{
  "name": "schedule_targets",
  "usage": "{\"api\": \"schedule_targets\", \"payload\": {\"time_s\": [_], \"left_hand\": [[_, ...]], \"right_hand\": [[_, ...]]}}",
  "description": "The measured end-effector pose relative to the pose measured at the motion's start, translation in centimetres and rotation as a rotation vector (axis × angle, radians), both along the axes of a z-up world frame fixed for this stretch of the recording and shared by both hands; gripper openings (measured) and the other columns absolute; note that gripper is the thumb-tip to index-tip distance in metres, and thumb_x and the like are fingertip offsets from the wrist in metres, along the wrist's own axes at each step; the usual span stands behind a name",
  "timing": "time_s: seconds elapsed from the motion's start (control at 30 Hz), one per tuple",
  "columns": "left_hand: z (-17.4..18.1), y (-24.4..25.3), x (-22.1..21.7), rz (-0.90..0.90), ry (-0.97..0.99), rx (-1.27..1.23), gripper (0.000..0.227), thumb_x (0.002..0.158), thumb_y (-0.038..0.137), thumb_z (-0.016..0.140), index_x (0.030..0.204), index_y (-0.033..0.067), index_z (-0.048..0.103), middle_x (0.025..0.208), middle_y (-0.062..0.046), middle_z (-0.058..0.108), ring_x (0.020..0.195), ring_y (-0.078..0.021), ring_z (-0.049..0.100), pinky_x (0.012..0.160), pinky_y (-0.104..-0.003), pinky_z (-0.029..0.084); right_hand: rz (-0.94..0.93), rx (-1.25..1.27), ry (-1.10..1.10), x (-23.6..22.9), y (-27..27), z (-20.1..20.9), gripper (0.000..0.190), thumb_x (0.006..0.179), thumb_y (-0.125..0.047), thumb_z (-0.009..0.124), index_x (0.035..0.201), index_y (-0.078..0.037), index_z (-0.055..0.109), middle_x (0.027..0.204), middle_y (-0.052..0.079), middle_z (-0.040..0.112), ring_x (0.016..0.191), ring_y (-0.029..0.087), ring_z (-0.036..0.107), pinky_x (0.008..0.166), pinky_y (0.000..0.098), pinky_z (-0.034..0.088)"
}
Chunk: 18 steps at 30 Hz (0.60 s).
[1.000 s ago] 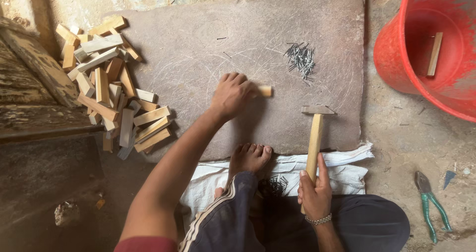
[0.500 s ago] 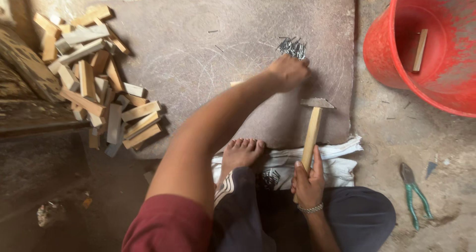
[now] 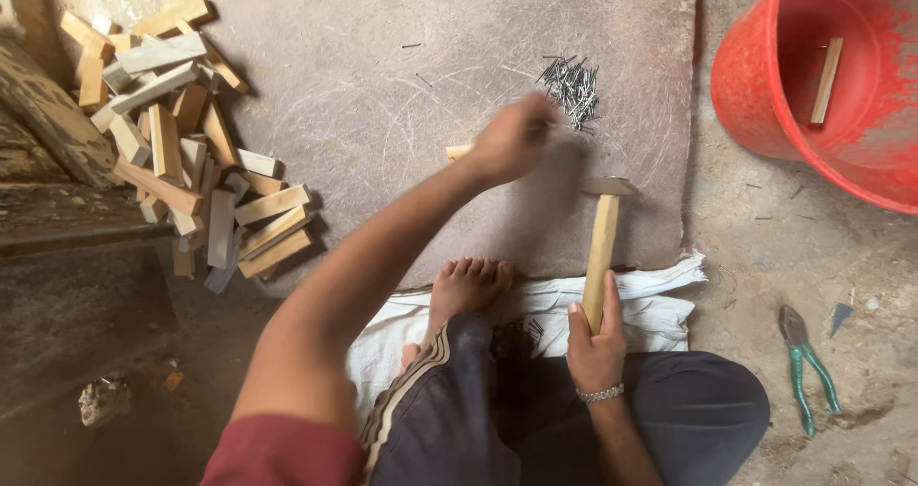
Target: The person hammers nails into small wooden blocks one at a time. They pick up a block, place a nail, hammer it in, and then toss the finished block into a red bucket.
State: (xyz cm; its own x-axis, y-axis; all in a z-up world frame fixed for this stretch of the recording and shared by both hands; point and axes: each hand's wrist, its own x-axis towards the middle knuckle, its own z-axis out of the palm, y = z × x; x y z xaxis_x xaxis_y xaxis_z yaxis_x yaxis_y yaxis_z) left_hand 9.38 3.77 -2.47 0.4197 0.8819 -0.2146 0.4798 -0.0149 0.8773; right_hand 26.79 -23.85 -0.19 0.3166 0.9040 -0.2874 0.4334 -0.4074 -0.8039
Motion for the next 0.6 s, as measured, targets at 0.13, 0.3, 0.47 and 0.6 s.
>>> {"api": "schedule_targets", "payload": {"time_s": [0.13, 0.3, 0.47, 0.6], "left_hand": [[-1.1, -3.2, -5.5, 0.298, -0.308, -0.117, 0.021, 0.1, 0.009, 0.064, 0.12, 0.005, 0.066, 0.106, -0.009, 0.074, 0.105, -0.0211, 0.072, 0.096, -0.036, 0.058], [-2.4, -4.2, -4.6, 0.391, -0.076, -0.059, 0.013, 0.095, 0.012, 0.067, 0.105, 0.0086, 0.074, 0.108, -0.005, 0.075, 0.101, -0.0175, 0.074, 0.095, -0.032, 0.061], [-3.4, -4.0, -3.3, 0.327, 0.056, 0.177, 0.014, 0.095, 0.012, 0.069, 0.107, 0.0103, 0.076, 0.104, -0.007, 0.075, 0.094, -0.0199, 0.073, 0.087, -0.035, 0.061], [-4.8, -3.7, -3.4, 0.318, 0.078, 0.211, 0.013, 0.099, 0.017, 0.065, 0.106, 0.0138, 0.075, 0.105, -0.003, 0.075, 0.092, -0.015, 0.074, 0.088, -0.032, 0.062]], "right_hand": [[0.236, 0.222, -0.341, -0.7, 1.4, 0.3, 0.068, 0.101, -0.021, 0.064, 0.16, -0.003, 0.035, 0.15, 0.028, 0.054, 0.129, 0.041, 0.063, 0.101, 0.0441, 0.056], [0.254, -0.015, -0.183, -3.0, 5.5, 0.8, 0.069, 0.095, -0.021, 0.063, 0.158, -0.008, 0.038, 0.148, 0.021, 0.057, 0.128, 0.035, 0.062, 0.101, 0.0435, 0.053], [0.255, 0.039, -0.118, -3.4, 5.7, 1.3, 0.066, 0.097, -0.021, 0.063, 0.157, -0.007, 0.039, 0.151, 0.022, 0.054, 0.132, 0.035, 0.06, 0.104, 0.0426, 0.051], [0.314, 0.245, -0.172, -2.2, 3.7, 1.6, 0.067, 0.101, -0.013, 0.066, 0.16, -0.001, 0.036, 0.149, 0.03, 0.057, 0.129, 0.04, 0.062, 0.1, 0.0439, 0.053]]}}
